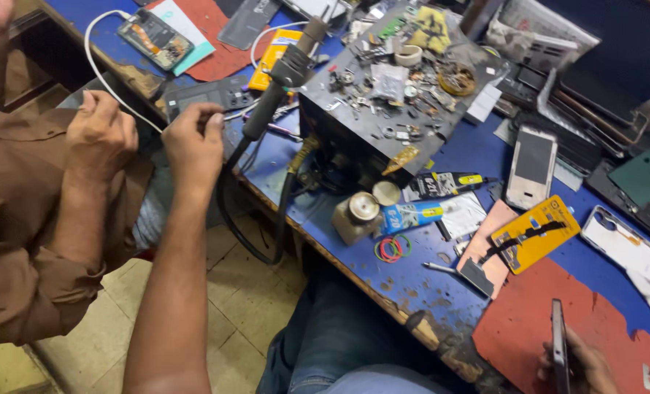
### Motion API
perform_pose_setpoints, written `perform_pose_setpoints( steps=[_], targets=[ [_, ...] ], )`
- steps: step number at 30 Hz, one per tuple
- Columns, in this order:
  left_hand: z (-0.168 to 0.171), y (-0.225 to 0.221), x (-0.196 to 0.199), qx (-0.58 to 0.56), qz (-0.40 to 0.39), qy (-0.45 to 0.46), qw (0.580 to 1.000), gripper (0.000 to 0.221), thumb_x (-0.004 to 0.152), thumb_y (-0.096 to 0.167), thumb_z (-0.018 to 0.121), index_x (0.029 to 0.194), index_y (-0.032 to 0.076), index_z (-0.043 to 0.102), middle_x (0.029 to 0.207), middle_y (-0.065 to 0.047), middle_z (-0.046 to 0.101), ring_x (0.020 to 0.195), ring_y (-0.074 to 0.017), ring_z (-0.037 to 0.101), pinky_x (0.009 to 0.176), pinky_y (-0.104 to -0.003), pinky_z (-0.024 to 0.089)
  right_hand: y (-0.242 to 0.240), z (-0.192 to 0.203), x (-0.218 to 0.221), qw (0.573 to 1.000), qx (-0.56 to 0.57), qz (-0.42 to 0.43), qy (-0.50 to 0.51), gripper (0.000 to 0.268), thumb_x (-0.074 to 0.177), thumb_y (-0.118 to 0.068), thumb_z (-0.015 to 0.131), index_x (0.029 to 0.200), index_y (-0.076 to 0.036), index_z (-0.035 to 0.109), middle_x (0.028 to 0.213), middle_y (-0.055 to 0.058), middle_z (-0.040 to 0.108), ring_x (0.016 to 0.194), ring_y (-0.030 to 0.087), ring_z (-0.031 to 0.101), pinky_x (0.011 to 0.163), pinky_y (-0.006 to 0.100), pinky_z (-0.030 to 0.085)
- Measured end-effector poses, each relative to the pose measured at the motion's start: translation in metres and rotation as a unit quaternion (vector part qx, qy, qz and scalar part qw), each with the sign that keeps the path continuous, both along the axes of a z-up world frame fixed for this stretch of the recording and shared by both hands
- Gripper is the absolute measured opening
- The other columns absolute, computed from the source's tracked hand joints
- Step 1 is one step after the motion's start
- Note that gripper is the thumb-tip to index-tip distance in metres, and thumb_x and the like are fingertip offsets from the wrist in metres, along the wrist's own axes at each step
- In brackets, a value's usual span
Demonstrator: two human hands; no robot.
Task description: The person uses a screwdriver to remove screws from a phone frame, handles small internal components by hand, and uses a purple brush to clean the internal parts of the device on a repair bench.
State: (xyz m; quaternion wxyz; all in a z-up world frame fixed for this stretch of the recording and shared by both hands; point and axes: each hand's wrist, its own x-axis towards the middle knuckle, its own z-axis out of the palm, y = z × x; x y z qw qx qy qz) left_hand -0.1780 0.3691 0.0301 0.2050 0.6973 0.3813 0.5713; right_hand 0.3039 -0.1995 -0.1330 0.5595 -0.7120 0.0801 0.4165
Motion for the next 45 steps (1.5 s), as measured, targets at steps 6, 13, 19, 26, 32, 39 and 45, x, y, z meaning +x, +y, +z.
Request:
perform_pose_setpoints(
  steps=[6,13,19,26,32,39,45],
  targets=[
    [0.007,0.051,0.014,0.097,-0.01,0.106,0.99,0.009,0.088,0.002,0.075,0.097,0.002,0.075,0.098,-0.017,0.074,0.093,-0.0344,0.071,0.085,-0.044,0.055,0.034,0.021,-0.013,0.999,-0.011,-0.012,-0.037,0.05,0.103,-0.054,0.061,0.101,-0.004,0.059,0.075,0.017,0.06,0.063,0.036,0.062,0.058,0.058,0.053],
    [0.024,0.092,0.054,0.106,-0.006,0.331,0.938,0.017,0.083,0.012,0.077,0.096,0.002,0.076,0.106,-0.02,0.068,0.106,-0.0405,0.061,0.09,-0.049,0.051,0.025,0.03,-0.025,0.998,0.003,-0.008,-0.063,0.05,0.093,-0.052,0.056,0.103,-0.003,0.065,0.072,0.021,0.064,0.061,0.041,0.065,0.059,0.055,0.055],
    [0.029,0.105,0.06,0.123,0.016,0.359,0.925,0.021,0.085,0.008,0.075,0.103,0.0,0.067,0.106,-0.023,0.069,0.101,-0.0444,0.065,0.082,-0.055,0.053,0.025,0.031,-0.026,0.999,-0.026,-0.021,0.026,0.056,0.092,-0.058,0.059,0.093,-0.003,0.064,0.068,0.017,0.062,0.059,0.039,0.062,0.058,0.056,0.053],
    [0.091,0.092,0.025,0.099,0.058,0.248,0.962,0.018,0.098,0.013,0.076,0.103,0.002,0.062,0.088,-0.024,0.07,0.082,-0.0475,0.068,0.071,-0.057,0.052,0.012,-0.001,-0.015,0.992,0.068,-0.085,-0.06,0.043,0.095,-0.048,0.058,0.13,-0.025,0.067,0.087,0.011,0.067,0.073,0.033,0.066,0.067,0.056,0.054],
    [0.148,0.014,-0.027,0.266,0.053,0.078,0.959,0.013,0.101,-0.007,0.071,0.102,0.001,0.061,0.088,-0.017,0.072,0.077,-0.0277,0.074,0.072,-0.041,0.058,0.012,-0.008,-0.024,0.97,0.141,-0.141,-0.141,0.049,0.091,-0.045,0.065,0.133,-0.019,0.064,0.1,0.012,0.063,0.088,0.033,0.063,0.078,0.053,0.053],
    [0.1,-0.198,0.038,0.022,-0.233,-0.228,0.945,0.018,0.112,0.002,0.059,0.1,0.006,0.046,0.087,-0.01,0.073,0.077,-0.0151,0.069,0.079,-0.03,0.059,0.077,0.099,-0.101,0.901,0.297,0.07,-0.31,0.059,0.086,-0.041,0.073,0.136,-0.013,0.06,0.115,0.014,0.06,0.105,0.034,0.061,0.091,0.051,0.05],
    [0.026,-0.337,0.143,-0.079,-0.414,-0.171,0.891,0.013,0.094,0.002,0.075,0.097,0.001,0.062,0.085,-0.011,0.074,0.074,-0.0207,0.076,0.066,-0.033,0.06,0.094,0.216,-0.196,0.804,0.389,0.215,-0.395,0.069,0.082,-0.039,0.08,0.139,-0.008,0.057,0.128,0.015,0.056,0.12,0.034,0.058,0.103,0.049,0.048]
  ],
)
